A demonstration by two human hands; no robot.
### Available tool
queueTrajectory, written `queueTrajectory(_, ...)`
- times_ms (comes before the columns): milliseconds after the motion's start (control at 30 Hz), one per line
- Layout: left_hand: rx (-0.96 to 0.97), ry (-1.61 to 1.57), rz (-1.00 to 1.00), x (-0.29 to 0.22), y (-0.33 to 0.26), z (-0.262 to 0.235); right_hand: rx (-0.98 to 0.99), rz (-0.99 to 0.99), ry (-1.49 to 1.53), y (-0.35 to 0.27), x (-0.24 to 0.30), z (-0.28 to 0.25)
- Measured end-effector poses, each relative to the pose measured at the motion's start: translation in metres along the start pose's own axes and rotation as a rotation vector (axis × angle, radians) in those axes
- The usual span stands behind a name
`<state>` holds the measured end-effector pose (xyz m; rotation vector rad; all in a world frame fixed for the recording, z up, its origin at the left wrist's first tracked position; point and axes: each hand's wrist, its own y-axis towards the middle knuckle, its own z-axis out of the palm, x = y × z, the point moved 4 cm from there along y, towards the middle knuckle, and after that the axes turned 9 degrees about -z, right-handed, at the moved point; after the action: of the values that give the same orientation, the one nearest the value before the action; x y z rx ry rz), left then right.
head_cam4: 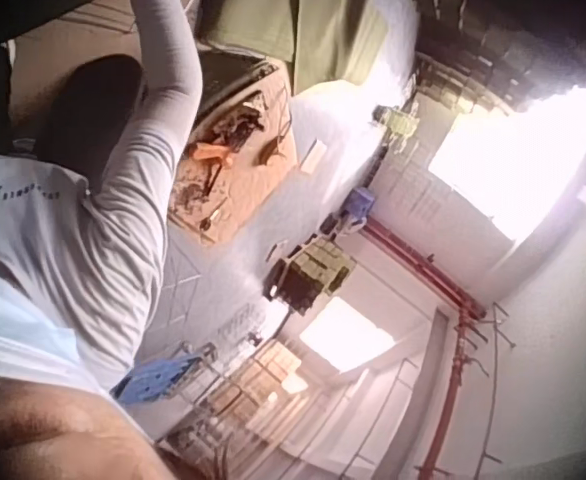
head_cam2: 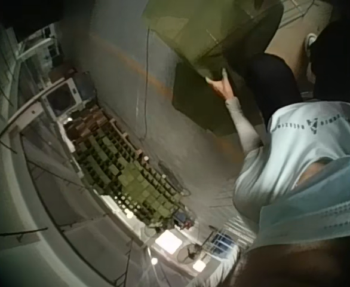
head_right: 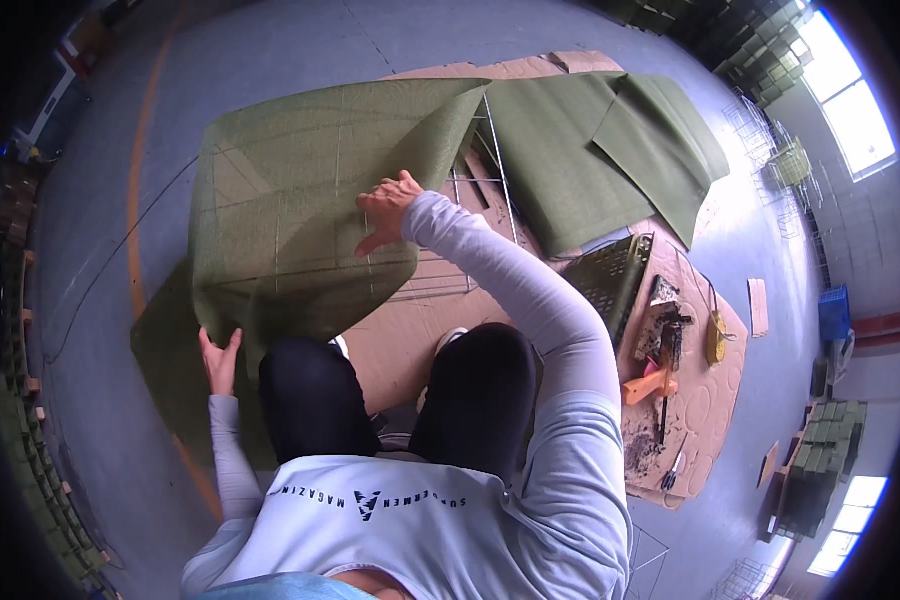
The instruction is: The recorder uses a hot glue gun to attach green foam sections to a metal mesh wire frame.
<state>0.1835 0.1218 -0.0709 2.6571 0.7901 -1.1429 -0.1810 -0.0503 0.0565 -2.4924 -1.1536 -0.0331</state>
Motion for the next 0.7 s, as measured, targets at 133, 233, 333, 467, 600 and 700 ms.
queueTrajectory(133, -0.005, 0.055, 0.244, -0.046, -0.055, 0.020, -0.452, -0.174, -0.161, -0.003, 0.007, 0.014)
queueTrajectory(233, 0.328, -0.528, 0.039, 0.009, -0.027, 0.079, -0.507, -0.120, -0.146, 0.016, 0.019, 0.001)
queueTrajectory(333, 0.848, -0.392, 0.222, -0.051, -0.036, 0.086, -0.545, 0.021, -0.007, 0.022, 0.007, 0.004)
queueTrajectory(467, 0.757, -0.219, 0.419, -0.130, -0.029, 0.050, -0.348, 0.121, 0.094, 0.012, 0.013, -0.009)
queueTrajectory(600, 0.785, 0.339, 0.722, -0.241, -0.048, 0.014, -0.276, 0.173, 0.159, -0.036, 0.012, -0.026)
queueTrajectory(700, 0.903, 0.456, 1.084, -0.277, -0.084, 0.034, -0.391, 0.150, 0.265, -0.096, -0.004, -0.022)
